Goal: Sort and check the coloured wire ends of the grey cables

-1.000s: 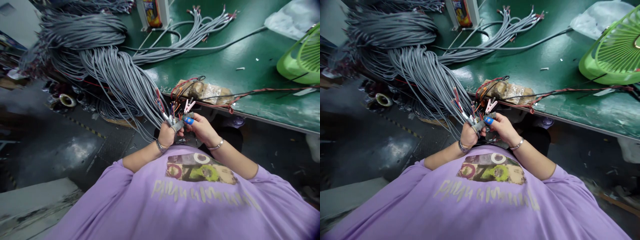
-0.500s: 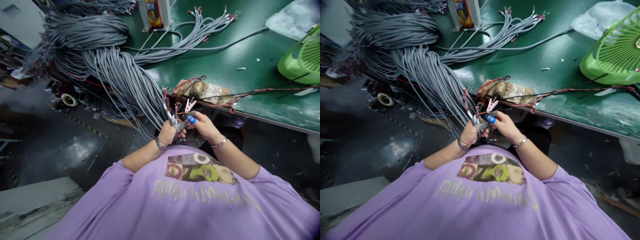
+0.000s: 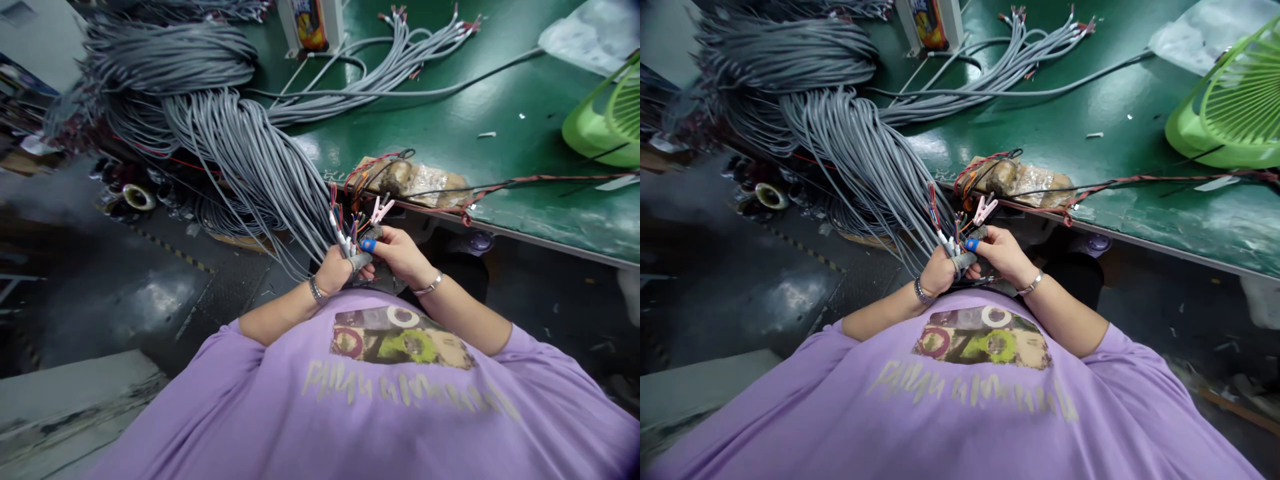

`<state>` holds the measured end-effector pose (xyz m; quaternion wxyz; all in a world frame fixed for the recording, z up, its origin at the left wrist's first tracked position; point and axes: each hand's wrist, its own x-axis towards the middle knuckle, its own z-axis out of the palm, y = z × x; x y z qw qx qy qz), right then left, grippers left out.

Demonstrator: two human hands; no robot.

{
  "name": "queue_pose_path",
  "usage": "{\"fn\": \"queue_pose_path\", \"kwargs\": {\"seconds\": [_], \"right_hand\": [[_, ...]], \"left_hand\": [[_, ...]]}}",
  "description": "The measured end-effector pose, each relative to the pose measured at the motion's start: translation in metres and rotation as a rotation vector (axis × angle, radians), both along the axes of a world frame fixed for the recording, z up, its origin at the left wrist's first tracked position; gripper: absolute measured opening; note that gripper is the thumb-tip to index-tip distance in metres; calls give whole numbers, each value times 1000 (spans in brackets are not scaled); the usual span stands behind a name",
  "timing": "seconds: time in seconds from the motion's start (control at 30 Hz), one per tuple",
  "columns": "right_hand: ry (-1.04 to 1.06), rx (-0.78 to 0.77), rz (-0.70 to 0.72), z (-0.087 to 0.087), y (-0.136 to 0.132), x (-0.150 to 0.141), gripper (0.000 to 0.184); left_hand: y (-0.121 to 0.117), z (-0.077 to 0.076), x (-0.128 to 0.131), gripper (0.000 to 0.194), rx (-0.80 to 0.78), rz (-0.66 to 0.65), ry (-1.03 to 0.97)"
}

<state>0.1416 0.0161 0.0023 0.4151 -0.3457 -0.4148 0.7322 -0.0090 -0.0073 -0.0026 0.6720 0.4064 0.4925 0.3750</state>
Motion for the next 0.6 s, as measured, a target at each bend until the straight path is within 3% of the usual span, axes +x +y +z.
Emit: {"fn": "queue_pose_path", "kwargs": {"seconds": [0.27, 0.4, 0.6], "right_hand": [[58, -129, -85, -11, 7, 12, 55], [84, -82, 0, -15, 3, 15, 51], [134, -52, 47, -4, 4, 5, 37]], "left_hand": [[3, 8, -1, 46, -12, 223, -122], [4, 11, 1, 48, 0, 248, -128], [4, 9, 3, 48, 7, 205, -126]]}}
